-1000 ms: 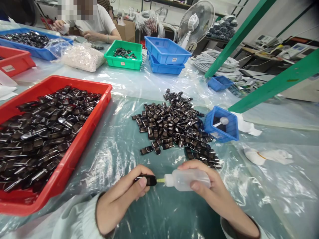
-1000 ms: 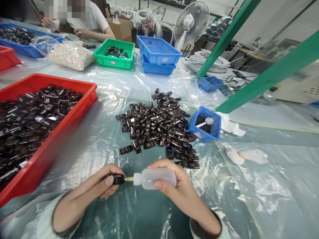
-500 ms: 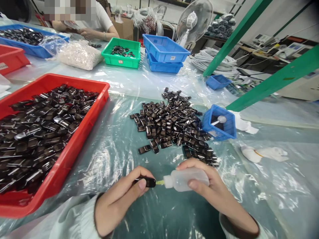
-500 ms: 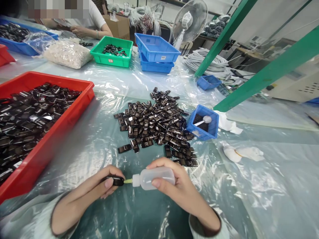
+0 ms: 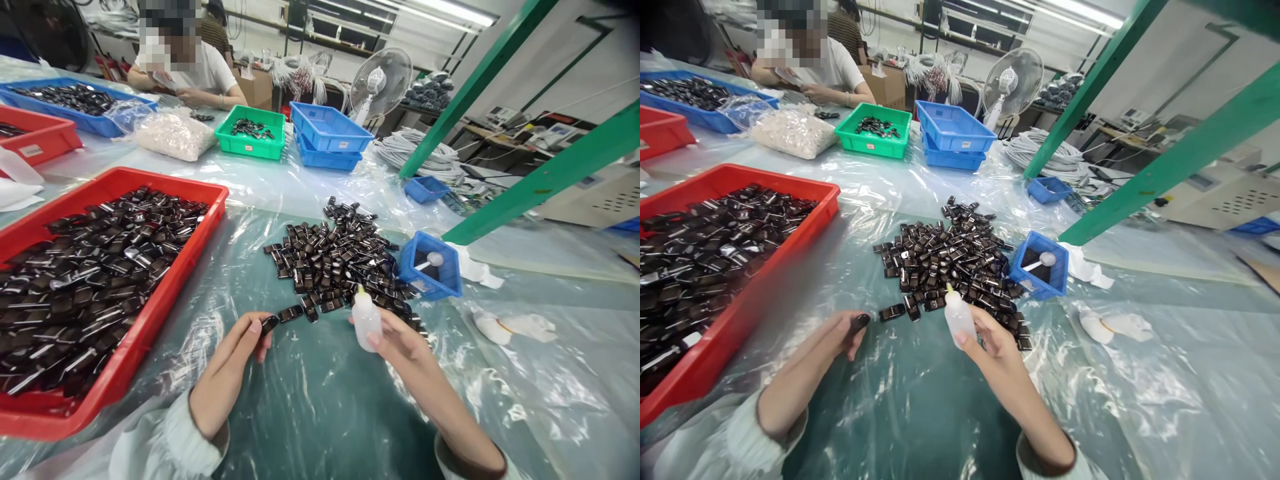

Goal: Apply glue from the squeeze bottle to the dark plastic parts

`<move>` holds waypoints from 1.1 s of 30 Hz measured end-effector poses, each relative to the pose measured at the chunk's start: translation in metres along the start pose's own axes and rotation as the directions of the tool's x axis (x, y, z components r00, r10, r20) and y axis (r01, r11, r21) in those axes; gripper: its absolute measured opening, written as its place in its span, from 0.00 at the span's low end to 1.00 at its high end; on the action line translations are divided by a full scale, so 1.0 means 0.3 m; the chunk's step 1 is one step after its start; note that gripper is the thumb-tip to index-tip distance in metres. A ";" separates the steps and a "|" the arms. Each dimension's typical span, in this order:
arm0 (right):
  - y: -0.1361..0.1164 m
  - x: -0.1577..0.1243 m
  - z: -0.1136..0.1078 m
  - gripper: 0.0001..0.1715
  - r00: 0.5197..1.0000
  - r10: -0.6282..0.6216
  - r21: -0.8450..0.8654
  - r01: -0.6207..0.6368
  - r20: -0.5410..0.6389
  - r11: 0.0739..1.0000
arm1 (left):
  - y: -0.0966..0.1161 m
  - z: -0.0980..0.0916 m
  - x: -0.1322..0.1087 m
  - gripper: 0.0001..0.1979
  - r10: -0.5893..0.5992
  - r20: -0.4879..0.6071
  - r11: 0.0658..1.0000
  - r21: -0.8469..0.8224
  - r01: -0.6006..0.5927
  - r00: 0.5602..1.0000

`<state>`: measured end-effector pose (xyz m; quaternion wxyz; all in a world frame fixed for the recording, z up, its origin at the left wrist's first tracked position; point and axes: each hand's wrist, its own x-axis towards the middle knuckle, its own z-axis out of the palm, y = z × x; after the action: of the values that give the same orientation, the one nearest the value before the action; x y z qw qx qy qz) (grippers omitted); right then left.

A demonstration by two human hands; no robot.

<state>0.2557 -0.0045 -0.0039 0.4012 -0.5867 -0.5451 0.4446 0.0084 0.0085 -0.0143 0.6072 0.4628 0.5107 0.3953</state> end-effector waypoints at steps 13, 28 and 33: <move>0.016 -0.075 0.099 0.12 0.787 -0.597 -0.443 0.485 -0.155 0.754 | 0.000 -0.004 0.003 0.23 0.018 0.048 0.998 -0.064 -0.015 0.999; -0.061 0.006 0.238 0.07 0.900 -0.389 -0.325 0.434 0.196 0.840 | 0.017 0.005 -0.032 0.18 0.160 0.201 0.979 0.092 -0.181 0.966; -0.117 -0.011 0.211 0.05 0.956 -0.150 0.190 0.103 0.252 0.976 | 0.019 0.010 -0.041 0.16 0.157 0.269 0.973 0.122 -0.196 0.950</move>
<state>0.1850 -0.0058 0.0121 0.4022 -0.4483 -0.5894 0.5383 0.0094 -0.0022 -0.0056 0.5948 0.5977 0.4116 0.3458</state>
